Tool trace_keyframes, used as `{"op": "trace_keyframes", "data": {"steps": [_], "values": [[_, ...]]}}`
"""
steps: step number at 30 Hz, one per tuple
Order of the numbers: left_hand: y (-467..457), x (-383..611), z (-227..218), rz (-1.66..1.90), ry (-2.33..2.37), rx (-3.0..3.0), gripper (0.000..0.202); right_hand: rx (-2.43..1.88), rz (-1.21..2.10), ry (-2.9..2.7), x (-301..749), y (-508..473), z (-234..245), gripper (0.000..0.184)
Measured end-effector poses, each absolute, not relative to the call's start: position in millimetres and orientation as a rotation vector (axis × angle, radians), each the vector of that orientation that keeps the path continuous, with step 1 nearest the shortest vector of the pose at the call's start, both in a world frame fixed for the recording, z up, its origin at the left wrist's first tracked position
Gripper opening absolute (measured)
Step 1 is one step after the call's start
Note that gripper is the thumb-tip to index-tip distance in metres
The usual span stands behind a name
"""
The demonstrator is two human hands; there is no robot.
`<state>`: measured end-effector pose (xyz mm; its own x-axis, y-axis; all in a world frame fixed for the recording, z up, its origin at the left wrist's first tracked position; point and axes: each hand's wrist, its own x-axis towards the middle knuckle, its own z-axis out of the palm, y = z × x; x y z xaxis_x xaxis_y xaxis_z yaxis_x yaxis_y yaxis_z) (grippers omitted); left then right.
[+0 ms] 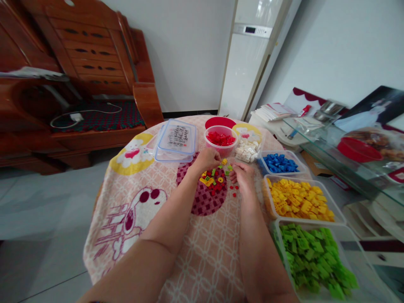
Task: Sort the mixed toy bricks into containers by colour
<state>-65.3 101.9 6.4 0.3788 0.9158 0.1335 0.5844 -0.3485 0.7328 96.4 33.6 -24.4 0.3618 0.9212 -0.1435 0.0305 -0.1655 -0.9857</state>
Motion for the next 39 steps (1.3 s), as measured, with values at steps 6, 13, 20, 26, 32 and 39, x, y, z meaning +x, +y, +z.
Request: {"op": "trace_keyframes", "data": {"steps": [6, 13, 20, 26, 32, 39], "values": [[108.0, -69.9, 11.7, 1.061, 1.168, 1.725, 0.008, -1.509, 1.024, -0.885, 96.8, 35.2, -27.2, 0.026], [110.1, -67.2, 11.0, 1.375, 1.108, 1.264, 0.014, -1.506, 1.024, -0.882, 97.2, 35.0, -28.7, 0.023], [114.7, -62.9, 6.8, 1.435, 0.977, 1.095, 0.025, -1.503, 1.027, -0.878, 96.9, 35.6, -27.8, 0.022], [110.8, -67.5, 11.3, 1.316, 0.958, 1.301, 0.025, -1.532, 1.013, -0.88, 96.0, 34.9, -26.7, 0.024], [102.8, -72.0, 17.8, 0.803, 1.059, 1.796, 0.007, -1.512, 1.025, -0.889, 96.4, 34.0, -26.4, 0.024], [93.0, -62.9, 20.5, 0.358, 1.185, 2.238, 0.014, -1.523, 1.019, -0.897, 98.4, 36.0, -30.6, 0.02]]}}
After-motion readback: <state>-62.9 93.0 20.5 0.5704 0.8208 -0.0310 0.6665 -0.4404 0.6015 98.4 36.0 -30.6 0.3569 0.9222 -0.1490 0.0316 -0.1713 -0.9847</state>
